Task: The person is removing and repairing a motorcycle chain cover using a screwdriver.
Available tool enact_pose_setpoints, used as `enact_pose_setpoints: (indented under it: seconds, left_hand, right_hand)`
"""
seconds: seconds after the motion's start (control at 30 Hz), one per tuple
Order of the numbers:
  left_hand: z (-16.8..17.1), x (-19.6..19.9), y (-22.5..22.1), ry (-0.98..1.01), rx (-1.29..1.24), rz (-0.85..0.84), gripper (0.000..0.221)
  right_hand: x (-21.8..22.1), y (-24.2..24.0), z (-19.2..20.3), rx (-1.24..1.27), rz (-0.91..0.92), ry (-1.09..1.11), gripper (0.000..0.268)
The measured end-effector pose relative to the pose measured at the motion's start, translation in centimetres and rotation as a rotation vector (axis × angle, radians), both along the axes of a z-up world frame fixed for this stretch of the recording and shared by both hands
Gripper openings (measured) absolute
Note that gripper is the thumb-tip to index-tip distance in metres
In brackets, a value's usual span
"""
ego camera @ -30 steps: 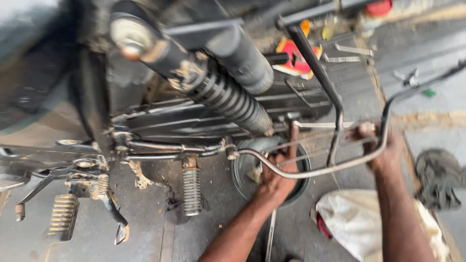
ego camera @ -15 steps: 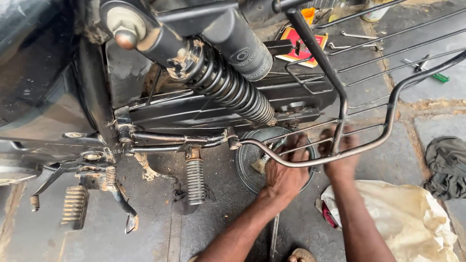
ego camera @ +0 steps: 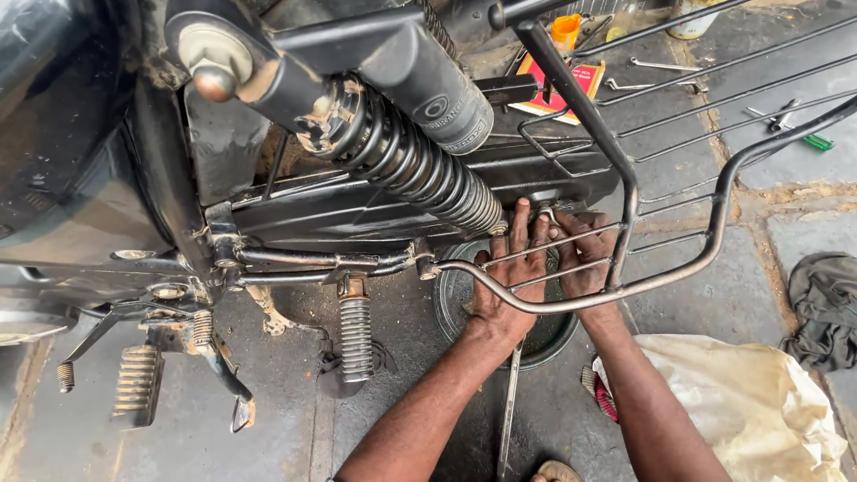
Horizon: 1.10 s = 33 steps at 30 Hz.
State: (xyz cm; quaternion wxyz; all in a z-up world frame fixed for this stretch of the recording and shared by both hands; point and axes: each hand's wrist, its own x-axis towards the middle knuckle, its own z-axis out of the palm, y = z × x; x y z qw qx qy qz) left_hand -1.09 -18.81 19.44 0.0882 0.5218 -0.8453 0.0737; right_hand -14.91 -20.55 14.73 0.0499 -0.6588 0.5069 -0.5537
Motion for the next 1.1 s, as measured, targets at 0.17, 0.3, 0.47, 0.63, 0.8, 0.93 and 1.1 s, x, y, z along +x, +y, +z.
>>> enact_pose_setpoints:
  seconds: [0.17, 0.3, 0.47, 0.63, 0.8, 0.93, 1.1]
  left_hand:
    - [4.3, 0.2, 0.7, -0.01, 0.283, 0.021, 0.074]
    - [4.4, 0.0, 0.5, -0.061, 0.259, 0.035, 0.08]
    - [2.0, -0.2, 0.2, -0.023, 0.208, 0.011, 0.078]
    - [2.1, -0.4, 0.4, 0.02, 0.223, 0.028, 0.074]
    - [-0.3, -0.5, 0.3, 0.228, 0.032, 0.056, 0.081]
    - [1.4, -0.4, 1.2, 0.137, 0.22, 0.034, 0.078]
    - [0.5, -0.2, 1.0, 0.226, 0.104, -0.023, 0.077]
  right_hand:
    - [-2.0, 0.5, -2.3, 0.197, -0.02, -0.23, 0.029]
    - [-6.2, 1.4, -6.1, 0.326, -0.08, -0.135, 0.022]
    - [-14.2, -0.1, -12.6, 0.445, 0.053, -0.269, 0.015]
    - [-14.2, -0.4, 1.9, 0.453, -0.101, -0.327, 0.015]
    - [-13.6, 0.7, 1.4, 0.218, 0.322, -0.989, 0.013]
    - [-12.9, 2.1, 0.9, 0.19, 0.332, -0.958, 0.008]
    - [-12.0, 0.8, 1.7, 0.204, 0.319, -1.112, 0.014]
